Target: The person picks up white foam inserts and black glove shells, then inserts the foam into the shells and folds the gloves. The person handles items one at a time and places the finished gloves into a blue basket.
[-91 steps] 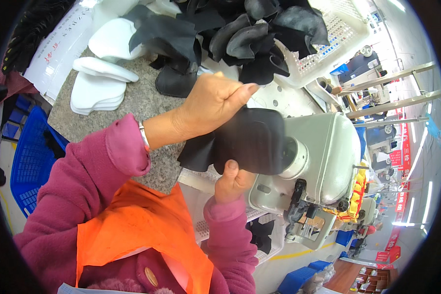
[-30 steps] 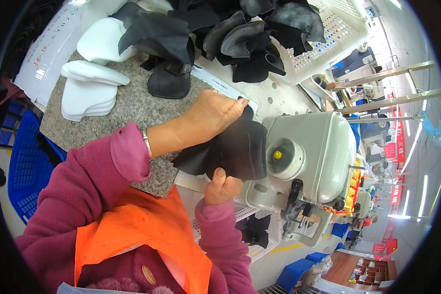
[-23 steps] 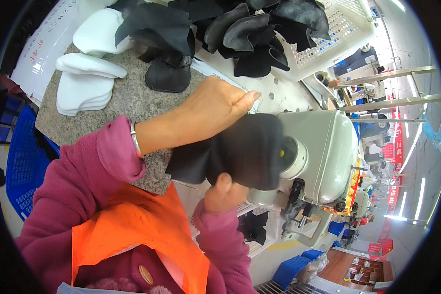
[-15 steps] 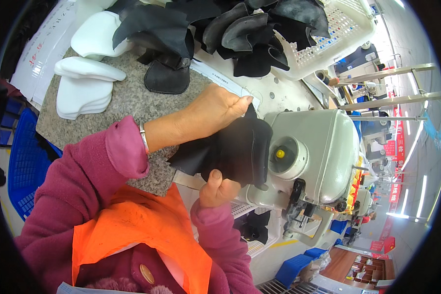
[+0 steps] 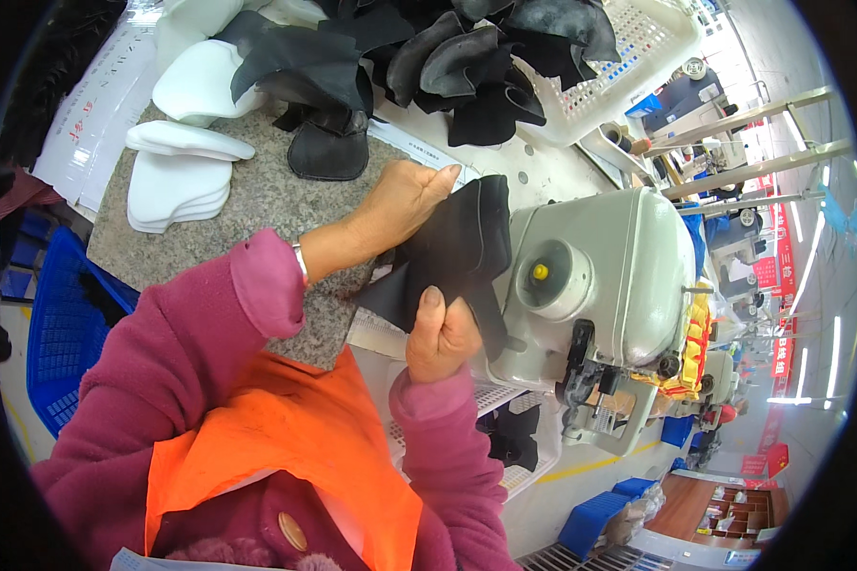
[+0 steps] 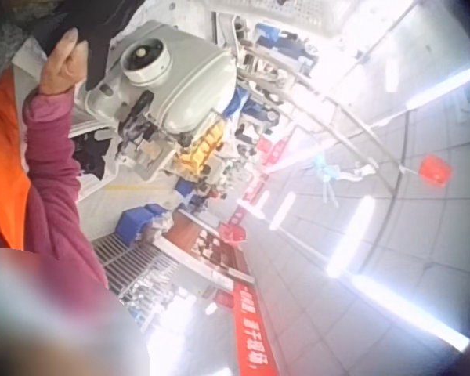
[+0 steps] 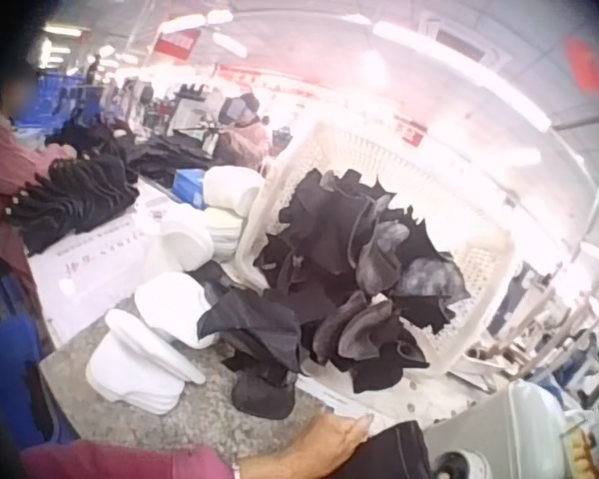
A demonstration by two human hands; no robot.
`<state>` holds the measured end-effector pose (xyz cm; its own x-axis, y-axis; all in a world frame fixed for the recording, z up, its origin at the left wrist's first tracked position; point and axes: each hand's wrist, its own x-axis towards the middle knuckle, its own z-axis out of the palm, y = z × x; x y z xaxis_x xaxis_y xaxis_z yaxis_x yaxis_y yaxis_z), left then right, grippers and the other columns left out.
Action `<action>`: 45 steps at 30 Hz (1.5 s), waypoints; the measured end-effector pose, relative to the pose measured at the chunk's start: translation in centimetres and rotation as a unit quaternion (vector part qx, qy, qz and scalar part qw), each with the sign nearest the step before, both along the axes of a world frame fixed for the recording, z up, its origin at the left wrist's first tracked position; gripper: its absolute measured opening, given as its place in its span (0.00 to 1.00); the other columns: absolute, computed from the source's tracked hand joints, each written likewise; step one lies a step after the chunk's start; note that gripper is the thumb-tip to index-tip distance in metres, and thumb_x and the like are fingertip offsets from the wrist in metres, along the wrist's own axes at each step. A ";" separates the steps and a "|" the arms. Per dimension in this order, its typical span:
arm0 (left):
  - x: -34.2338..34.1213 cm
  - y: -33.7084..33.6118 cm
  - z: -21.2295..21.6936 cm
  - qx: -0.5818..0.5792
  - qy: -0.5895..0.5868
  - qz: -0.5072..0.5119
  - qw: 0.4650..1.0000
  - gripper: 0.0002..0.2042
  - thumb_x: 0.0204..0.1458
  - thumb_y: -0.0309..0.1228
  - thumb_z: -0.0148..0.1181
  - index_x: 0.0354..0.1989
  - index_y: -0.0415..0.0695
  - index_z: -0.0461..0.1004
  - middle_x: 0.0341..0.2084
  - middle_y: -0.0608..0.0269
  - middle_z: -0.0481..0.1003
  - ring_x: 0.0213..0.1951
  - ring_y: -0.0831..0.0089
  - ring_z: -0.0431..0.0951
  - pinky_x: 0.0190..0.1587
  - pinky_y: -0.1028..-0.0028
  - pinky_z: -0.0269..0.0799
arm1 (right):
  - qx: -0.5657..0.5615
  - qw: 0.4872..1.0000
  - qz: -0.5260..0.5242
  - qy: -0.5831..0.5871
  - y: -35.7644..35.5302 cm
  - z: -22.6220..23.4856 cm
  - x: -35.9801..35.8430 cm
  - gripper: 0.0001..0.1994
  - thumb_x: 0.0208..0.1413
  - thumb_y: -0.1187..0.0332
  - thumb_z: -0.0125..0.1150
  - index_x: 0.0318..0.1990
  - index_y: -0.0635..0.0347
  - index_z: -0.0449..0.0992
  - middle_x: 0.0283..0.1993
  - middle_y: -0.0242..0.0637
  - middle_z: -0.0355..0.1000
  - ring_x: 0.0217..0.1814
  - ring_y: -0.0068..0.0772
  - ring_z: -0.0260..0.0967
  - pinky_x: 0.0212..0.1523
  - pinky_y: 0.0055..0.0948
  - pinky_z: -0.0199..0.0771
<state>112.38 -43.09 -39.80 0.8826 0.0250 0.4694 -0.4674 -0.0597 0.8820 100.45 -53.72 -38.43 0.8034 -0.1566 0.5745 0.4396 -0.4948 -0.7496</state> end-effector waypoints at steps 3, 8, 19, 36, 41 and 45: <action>-0.4 -0.1 -0.1 -0.003 -0.031 0.021 0.999 0.25 0.61 0.38 0.49 0.13 0.32 0.65 0.10 0.43 0.61 0.12 0.54 0.59 0.20 0.61 0.59 | -0.015 1.000 0.004 0.002 -0.2 0.4 -0.4 0.18 0.58 0.75 0.55 0.17 0.63 0.59 0.16 0.30 0.55 0.19 0.20 0.49 0.19 0.27 0.50; -1.2 0.3 0.6 -0.016 0.060 -0.001 0.998 0.26 0.62 0.39 0.50 0.13 0.32 0.64 0.09 0.47 0.57 0.12 0.63 0.53 0.18 0.64 0.56 | -0.040 0.999 -0.006 0.003 -0.9 3.5 -1.2 0.20 0.59 0.73 0.55 0.16 0.60 0.55 0.16 0.24 0.50 0.20 0.15 0.44 0.19 0.25 0.43; -0.8 0.0 -0.9 0.014 0.060 0.015 0.998 0.25 0.61 0.39 0.51 0.15 0.31 0.67 0.11 0.43 0.60 0.12 0.58 0.57 0.19 0.62 0.57 | 0.006 0.999 0.042 0.030 -0.2 2.3 0.1 0.19 0.60 0.74 0.54 0.17 0.59 0.56 0.18 0.21 0.51 0.22 0.13 0.43 0.20 0.22 0.42; -0.7 0.4 -0.5 0.051 0.038 0.054 0.997 0.23 0.61 0.36 0.49 0.16 0.31 0.68 0.11 0.41 0.61 0.13 0.54 0.63 0.20 0.62 0.60 | -0.020 0.998 0.038 0.053 -0.5 4.6 0.0 0.14 0.58 0.76 0.55 0.19 0.66 0.65 0.17 0.32 0.59 0.19 0.20 0.52 0.20 0.27 0.53; -0.4 0.2 -1.0 0.035 0.078 0.018 0.996 0.24 0.62 0.37 0.48 0.15 0.33 0.68 0.12 0.41 0.63 0.13 0.52 0.65 0.20 0.62 0.60 | -0.003 0.998 0.038 0.047 0.0 3.2 0.6 0.14 0.58 0.77 0.54 0.19 0.65 0.66 0.16 0.33 0.60 0.18 0.22 0.53 0.20 0.27 0.54; -0.5 0.0 -1.6 0.047 0.018 0.040 0.998 0.25 0.63 0.38 0.48 0.15 0.33 0.68 0.12 0.42 0.63 0.13 0.50 0.62 0.20 0.61 0.59 | -0.018 0.998 0.037 0.053 -0.2 2.7 0.6 0.13 0.58 0.75 0.57 0.20 0.65 0.68 0.17 0.33 0.60 0.18 0.23 0.53 0.20 0.27 0.56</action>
